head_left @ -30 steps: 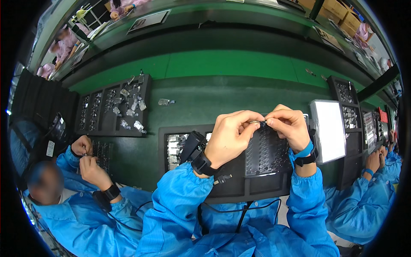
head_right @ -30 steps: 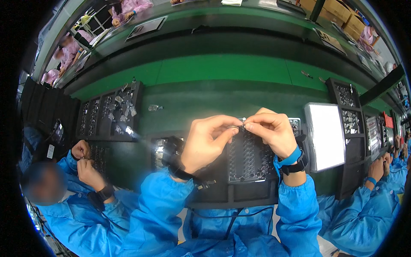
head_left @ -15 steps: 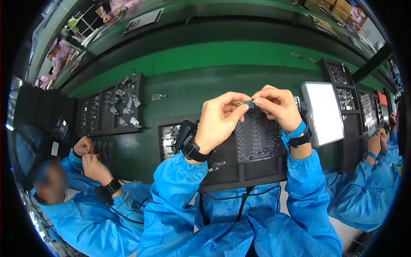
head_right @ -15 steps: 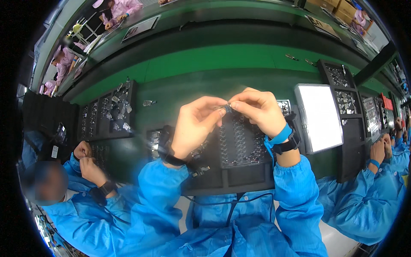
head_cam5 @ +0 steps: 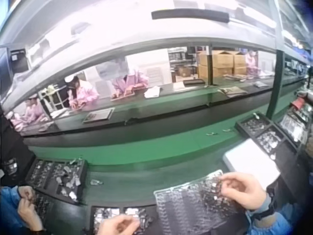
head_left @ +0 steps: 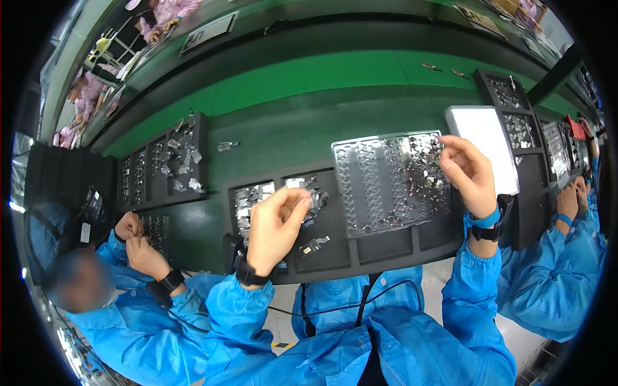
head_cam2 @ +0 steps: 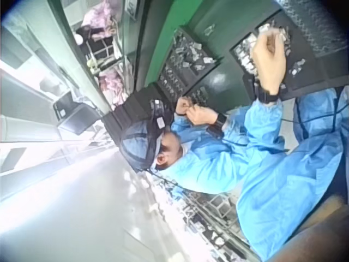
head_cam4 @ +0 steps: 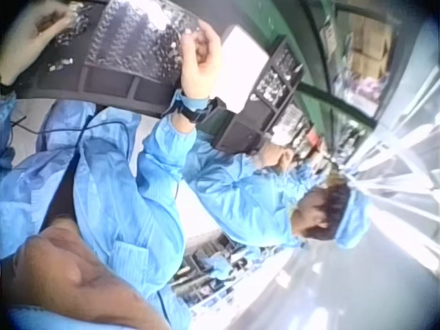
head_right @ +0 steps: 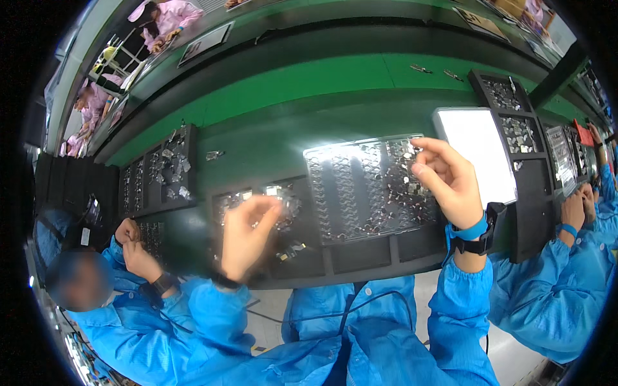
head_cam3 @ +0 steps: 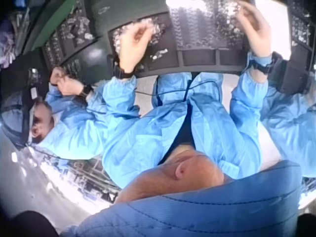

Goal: Manually assembling small electronic components into trays on a production line.

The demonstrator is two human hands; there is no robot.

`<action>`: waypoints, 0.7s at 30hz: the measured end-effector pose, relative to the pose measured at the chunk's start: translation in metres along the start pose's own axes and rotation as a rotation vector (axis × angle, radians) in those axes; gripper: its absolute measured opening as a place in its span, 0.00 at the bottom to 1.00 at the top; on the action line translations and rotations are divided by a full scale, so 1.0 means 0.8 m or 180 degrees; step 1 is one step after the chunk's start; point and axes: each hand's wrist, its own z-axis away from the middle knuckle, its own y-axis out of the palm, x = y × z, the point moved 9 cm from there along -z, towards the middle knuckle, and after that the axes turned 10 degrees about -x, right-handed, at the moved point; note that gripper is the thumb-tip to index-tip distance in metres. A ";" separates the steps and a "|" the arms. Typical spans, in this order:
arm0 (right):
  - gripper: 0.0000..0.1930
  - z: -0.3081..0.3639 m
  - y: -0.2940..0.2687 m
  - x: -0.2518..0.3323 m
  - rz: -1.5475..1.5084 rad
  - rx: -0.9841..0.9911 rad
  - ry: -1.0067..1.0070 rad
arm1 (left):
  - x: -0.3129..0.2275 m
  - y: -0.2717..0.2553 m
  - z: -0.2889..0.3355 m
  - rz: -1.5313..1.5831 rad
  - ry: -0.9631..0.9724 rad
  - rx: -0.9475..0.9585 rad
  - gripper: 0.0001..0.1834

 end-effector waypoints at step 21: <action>0.06 0.006 0.041 -0.008 0.2158 -0.0084 -0.1079 | -0.066 0.056 -0.133 -0.0909 0.1496 0.0322 0.09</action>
